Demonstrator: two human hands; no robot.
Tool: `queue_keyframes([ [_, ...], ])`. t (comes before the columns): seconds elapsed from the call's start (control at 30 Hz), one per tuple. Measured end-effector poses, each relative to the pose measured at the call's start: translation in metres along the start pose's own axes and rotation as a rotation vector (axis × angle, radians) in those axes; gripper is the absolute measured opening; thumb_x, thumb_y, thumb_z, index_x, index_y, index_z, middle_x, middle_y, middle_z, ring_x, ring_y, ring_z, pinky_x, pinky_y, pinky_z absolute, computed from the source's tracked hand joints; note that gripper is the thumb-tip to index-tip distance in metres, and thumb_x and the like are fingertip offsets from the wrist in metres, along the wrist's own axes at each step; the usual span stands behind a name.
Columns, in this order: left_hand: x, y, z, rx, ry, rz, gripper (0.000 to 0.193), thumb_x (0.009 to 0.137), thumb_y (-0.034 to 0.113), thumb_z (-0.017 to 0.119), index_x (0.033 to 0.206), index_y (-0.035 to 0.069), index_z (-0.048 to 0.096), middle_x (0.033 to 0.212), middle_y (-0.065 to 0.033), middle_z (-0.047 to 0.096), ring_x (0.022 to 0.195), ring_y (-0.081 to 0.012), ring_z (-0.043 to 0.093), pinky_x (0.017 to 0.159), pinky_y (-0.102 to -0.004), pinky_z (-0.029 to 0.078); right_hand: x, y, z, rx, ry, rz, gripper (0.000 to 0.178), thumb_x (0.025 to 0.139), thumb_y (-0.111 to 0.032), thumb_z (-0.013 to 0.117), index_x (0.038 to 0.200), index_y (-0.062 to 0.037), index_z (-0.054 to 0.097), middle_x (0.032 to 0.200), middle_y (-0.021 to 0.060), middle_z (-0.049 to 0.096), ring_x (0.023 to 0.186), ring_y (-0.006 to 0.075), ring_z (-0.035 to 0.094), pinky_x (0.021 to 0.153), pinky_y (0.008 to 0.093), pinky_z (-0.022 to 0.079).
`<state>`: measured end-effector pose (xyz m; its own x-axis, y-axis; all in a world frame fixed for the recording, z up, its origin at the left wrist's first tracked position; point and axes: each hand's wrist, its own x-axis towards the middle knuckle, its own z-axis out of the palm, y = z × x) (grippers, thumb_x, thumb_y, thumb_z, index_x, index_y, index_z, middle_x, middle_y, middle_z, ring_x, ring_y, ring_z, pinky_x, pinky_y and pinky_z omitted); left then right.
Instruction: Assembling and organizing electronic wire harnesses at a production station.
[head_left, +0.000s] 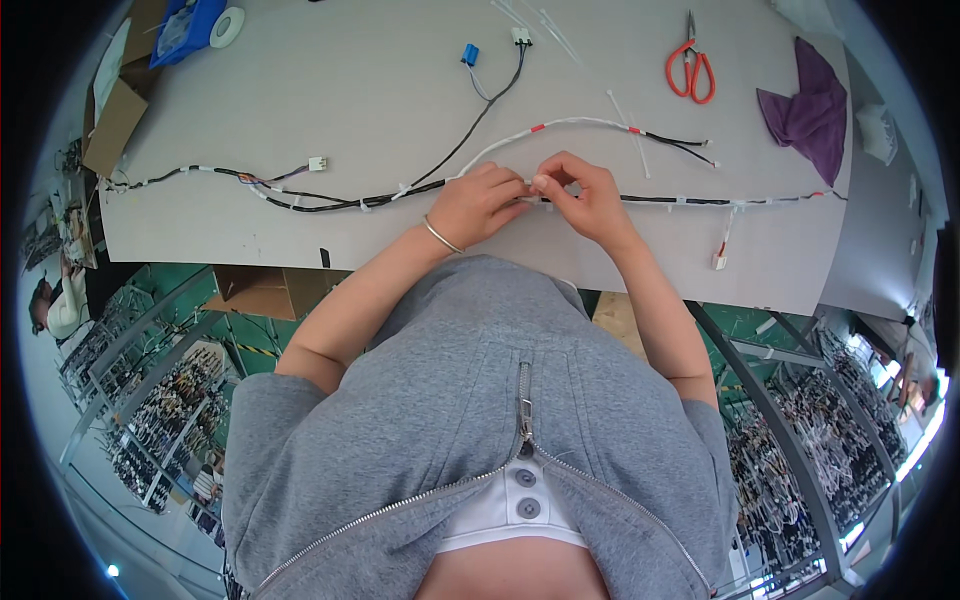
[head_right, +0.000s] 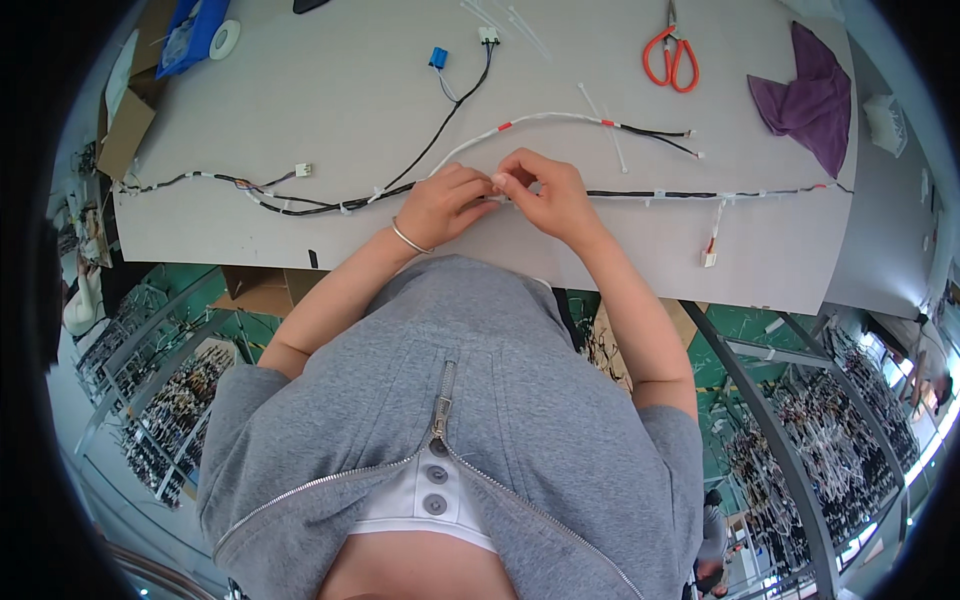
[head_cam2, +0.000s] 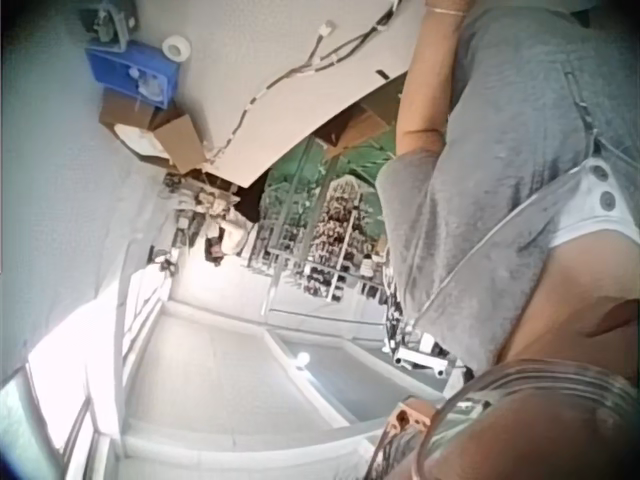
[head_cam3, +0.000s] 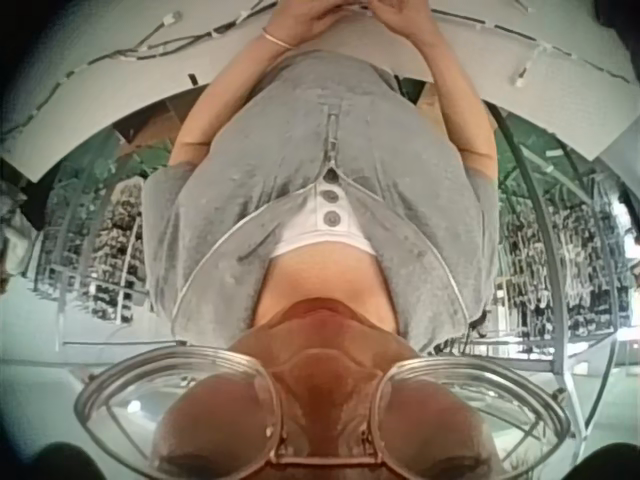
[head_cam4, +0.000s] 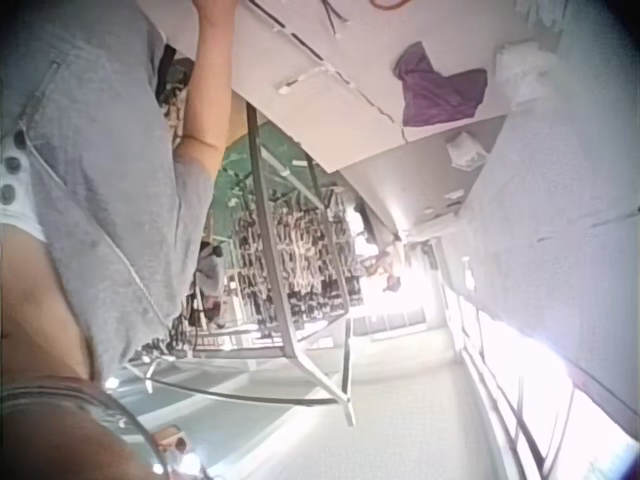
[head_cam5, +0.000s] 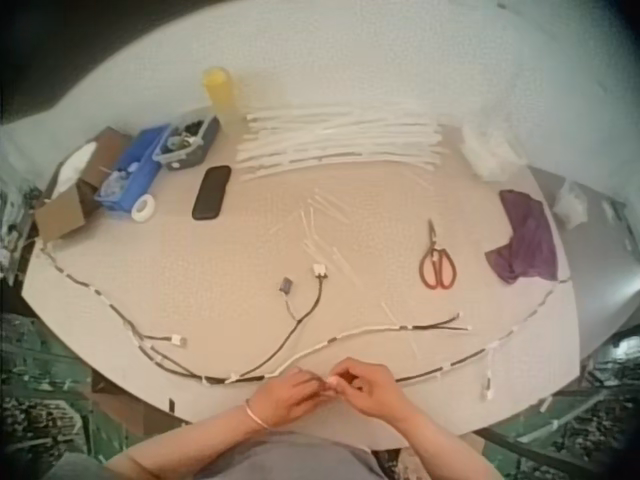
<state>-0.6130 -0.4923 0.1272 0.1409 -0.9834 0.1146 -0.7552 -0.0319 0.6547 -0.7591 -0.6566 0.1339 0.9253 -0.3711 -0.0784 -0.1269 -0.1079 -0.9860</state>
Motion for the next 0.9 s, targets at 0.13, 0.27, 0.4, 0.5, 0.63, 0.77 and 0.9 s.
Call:
queue_keyframes([
  [0.13, 0.001, -0.005, 0.004, -0.145, 0.108, 0.022, 0.023, 0.083, 0.014, 0.077, 0.104, 0.009, 0.071, 0.094, -0.0054, 0.067, 0.090, -0.0235, 0.065, 0.072, -0.0348, 0.054, 0.001, -0.009, 0.002, -0.195, 0.064, 0.105, 0.007, 0.096, -0.008, 0.065, 0.097, -0.0017, 0.063, 0.082, 0.0029, 0.068, 0.079, 0.0107, 0.069, 0.071, 0.0257, 0.054],
  [0.27, 0.000, -0.008, 0.009, -0.083, 0.108, 0.075, 0.021, 0.083, 0.013, 0.077, 0.103, 0.008, 0.073, 0.096, -0.0055, 0.068, 0.086, -0.0243, 0.066, 0.070, -0.0350, 0.054, -0.003, 0.000, 0.014, -0.217, 0.144, -0.031, 0.008, 0.095, -0.012, 0.065, 0.095, -0.0048, 0.062, 0.076, 0.0054, 0.068, 0.070, 0.0141, 0.069, 0.064, 0.0275, 0.052],
  [0.4, 0.005, -0.009, 0.009, -0.067, 0.074, 0.077, 0.020, 0.083, 0.013, 0.076, 0.103, 0.008, 0.073, 0.095, -0.0059, 0.068, 0.083, -0.0247, 0.065, 0.067, -0.0353, 0.053, -0.008, 0.008, 0.017, 0.024, 0.176, 0.010, 0.009, 0.094, -0.011, 0.066, 0.094, -0.0033, 0.062, 0.076, 0.0055, 0.068, 0.071, 0.0140, 0.069, 0.064, 0.0279, 0.052],
  [0.5, 0.013, -0.012, 0.007, -0.084, 0.050, 0.118, 0.019, 0.083, 0.013, 0.076, 0.101, 0.007, 0.073, 0.094, -0.0060, 0.068, 0.081, -0.0248, 0.065, 0.065, -0.0354, 0.053, -0.010, 0.014, 0.014, 0.068, 0.196, -0.021, 0.010, 0.094, -0.010, 0.068, 0.093, -0.0017, 0.062, 0.076, 0.0055, 0.068, 0.072, 0.0139, 0.068, 0.064, 0.0281, 0.052],
  [0.63, 0.005, -0.017, 0.004, 0.036, 0.047, 0.192, 0.019, 0.083, 0.014, 0.075, 0.101, 0.008, 0.071, 0.096, -0.0056, 0.067, 0.082, -0.0256, 0.064, 0.066, -0.0358, 0.053, -0.016, 0.010, 0.016, -0.047, 0.099, 0.012, 0.010, 0.095, -0.013, 0.067, 0.099, -0.0036, 0.064, 0.083, 0.0049, 0.069, 0.076, 0.0136, 0.068, 0.071, 0.0279, 0.052],
  [0.77, -0.014, -0.019, -0.006, 0.110, -0.016, 0.174, 0.024, 0.081, 0.017, 0.077, 0.103, 0.008, 0.071, 0.101, -0.0055, 0.066, 0.087, -0.0267, 0.064, 0.072, -0.0375, 0.053, 0.002, 0.003, -0.058, -0.364, 0.373, 0.081, 0.015, 0.097, -0.015, 0.065, 0.110, -0.0069, 0.066, 0.095, 0.0062, 0.071, 0.085, 0.0147, 0.067, 0.079, 0.0292, 0.052],
  [0.9, -0.001, 0.020, -0.016, 0.195, 0.282, 0.034, 0.029, 0.079, 0.019, 0.079, 0.105, 0.009, 0.071, 0.103, -0.0051, 0.067, 0.087, -0.0255, 0.063, 0.077, -0.0378, 0.052, 0.054, 0.040, -0.192, -0.978, 0.714, 0.095, 0.053, 0.087, -0.036, 0.073, 0.132, -0.0123, 0.060, 0.097, 0.0156, 0.069, 0.086, 0.0348, 0.067, 0.078, 0.0446, 0.053],
])
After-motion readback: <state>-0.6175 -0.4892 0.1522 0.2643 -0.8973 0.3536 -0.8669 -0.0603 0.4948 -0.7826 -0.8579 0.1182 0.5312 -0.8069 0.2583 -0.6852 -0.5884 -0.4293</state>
